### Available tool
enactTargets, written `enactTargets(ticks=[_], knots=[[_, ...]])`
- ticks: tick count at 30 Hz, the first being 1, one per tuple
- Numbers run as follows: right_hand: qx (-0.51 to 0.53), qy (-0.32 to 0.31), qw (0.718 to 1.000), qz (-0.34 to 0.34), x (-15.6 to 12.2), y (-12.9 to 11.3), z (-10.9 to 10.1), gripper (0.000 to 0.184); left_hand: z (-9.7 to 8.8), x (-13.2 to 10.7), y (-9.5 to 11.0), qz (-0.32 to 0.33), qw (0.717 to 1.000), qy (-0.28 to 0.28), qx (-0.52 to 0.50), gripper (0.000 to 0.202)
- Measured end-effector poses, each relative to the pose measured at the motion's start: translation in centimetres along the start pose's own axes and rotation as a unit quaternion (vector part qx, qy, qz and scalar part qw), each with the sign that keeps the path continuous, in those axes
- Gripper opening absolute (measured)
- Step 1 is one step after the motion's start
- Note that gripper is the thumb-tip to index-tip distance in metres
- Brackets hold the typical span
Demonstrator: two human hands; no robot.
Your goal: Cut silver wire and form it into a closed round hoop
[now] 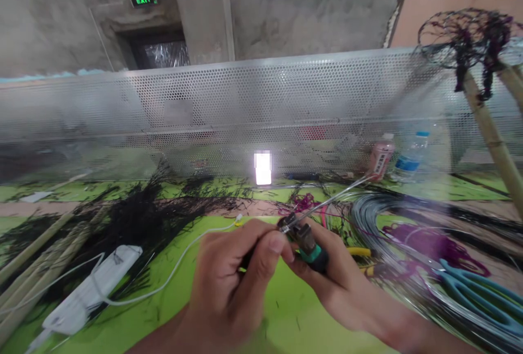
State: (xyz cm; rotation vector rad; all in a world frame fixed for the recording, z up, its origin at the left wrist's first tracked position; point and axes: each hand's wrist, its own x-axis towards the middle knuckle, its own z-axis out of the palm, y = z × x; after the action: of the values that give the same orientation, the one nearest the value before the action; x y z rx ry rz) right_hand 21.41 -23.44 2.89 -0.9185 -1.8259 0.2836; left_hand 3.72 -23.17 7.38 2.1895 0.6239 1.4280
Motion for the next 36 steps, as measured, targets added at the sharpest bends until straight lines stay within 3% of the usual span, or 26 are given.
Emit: enactTargets(ticks=[6, 10, 15, 30, 36], knots=[[-0.020, 0.016, 0.999, -0.022, -0.1, 0.7, 0.4, 0.007, -0.1, -0.1, -0.1, -0.037, 0.997, -0.031, -0.067, 0.026], [-0.045, 0.037, 0.996, -0.060, -0.1, 1.2, 0.4, 0.018, -0.1, 0.0, -0.1, -0.077, 0.978, -0.066, -0.185, 0.032], [-0.100, 0.072, 0.986, -0.110, 0.3, 1.3, 0.3, 0.027, -0.2, 0.1, -0.1, -0.129, 0.956, -0.091, -0.249, 0.036], [-0.086, 0.061, 0.989, -0.106, 0.4, 0.9, 0.0, 0.032, -0.2, -0.1, 0.0, -0.164, 0.933, -0.099, -0.306, 0.037], [-0.096, 0.058, 0.988, -0.102, 0.1, 0.9, 0.1, 0.042, -0.1, -0.2, -0.1, -0.166, 0.929, -0.097, -0.316, 0.035]])
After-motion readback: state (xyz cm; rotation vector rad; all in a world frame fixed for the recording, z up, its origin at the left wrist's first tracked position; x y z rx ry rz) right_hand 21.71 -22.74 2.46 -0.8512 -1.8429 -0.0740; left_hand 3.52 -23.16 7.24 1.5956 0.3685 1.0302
